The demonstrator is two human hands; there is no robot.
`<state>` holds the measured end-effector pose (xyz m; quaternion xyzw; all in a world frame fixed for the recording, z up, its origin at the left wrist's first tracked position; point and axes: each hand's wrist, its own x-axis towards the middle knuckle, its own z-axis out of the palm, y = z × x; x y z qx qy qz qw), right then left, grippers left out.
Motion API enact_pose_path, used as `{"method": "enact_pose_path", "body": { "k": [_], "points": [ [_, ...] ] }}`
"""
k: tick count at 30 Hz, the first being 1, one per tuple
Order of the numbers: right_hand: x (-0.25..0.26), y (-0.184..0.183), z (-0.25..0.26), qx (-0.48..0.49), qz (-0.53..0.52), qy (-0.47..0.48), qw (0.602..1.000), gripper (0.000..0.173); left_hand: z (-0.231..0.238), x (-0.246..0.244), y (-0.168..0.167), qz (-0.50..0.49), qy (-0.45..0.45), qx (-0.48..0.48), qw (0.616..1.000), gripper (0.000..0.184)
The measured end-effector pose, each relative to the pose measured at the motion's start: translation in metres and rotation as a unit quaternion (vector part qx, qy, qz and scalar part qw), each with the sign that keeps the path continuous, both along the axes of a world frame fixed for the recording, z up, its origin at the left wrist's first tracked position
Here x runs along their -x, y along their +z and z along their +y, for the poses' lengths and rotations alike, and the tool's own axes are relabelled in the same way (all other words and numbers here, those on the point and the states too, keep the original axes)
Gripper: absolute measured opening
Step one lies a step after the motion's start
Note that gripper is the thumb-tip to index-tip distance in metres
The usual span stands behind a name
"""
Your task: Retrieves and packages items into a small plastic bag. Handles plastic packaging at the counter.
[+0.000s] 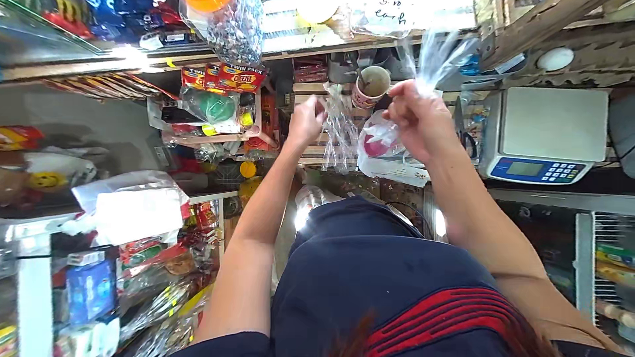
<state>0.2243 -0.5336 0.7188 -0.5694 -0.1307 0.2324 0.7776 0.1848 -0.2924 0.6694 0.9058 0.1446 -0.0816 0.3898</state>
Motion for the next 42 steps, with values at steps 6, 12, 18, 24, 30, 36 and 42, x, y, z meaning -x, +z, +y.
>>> {"method": "enact_pose_path", "body": {
  "k": [6,12,18,24,30,36,42],
  "points": [
    [0.015,0.004,-0.025,-0.032,0.011,-0.051,0.998,0.021,-0.018,0.008,-0.077,0.084,0.061,0.001,0.995,0.037],
    [0.019,0.003,-0.036,-0.028,0.017,-0.065,0.997,0.024,-0.015,0.034,-0.042,0.079,0.056,0.028,0.995,0.046],
    [0.027,0.000,-0.031,-0.013,0.029,-0.057,0.998,0.022,-0.046,0.046,-0.078,0.213,0.091,0.032,0.972,0.068],
    [0.030,-0.012,-0.013,-0.006,0.086,-0.067,0.994,0.017,-0.061,0.039,-0.081,0.212,0.110,-0.009,0.971,0.055],
    [0.022,-0.021,-0.006,-0.019,0.072,0.001,0.997,0.017,-0.044,0.023,-0.069,0.221,0.050,0.008,0.974,0.052],
    [0.017,-0.031,-0.002,-0.038,0.087,-0.004,0.995,0.021,-0.035,0.016,-0.057,0.279,-0.056,-0.103,0.953,0.038],
    [0.016,-0.030,-0.002,-0.023,0.085,0.008,0.996,0.023,-0.046,0.014,-0.016,0.279,-0.064,-0.192,0.939,0.037]
  ]
}}
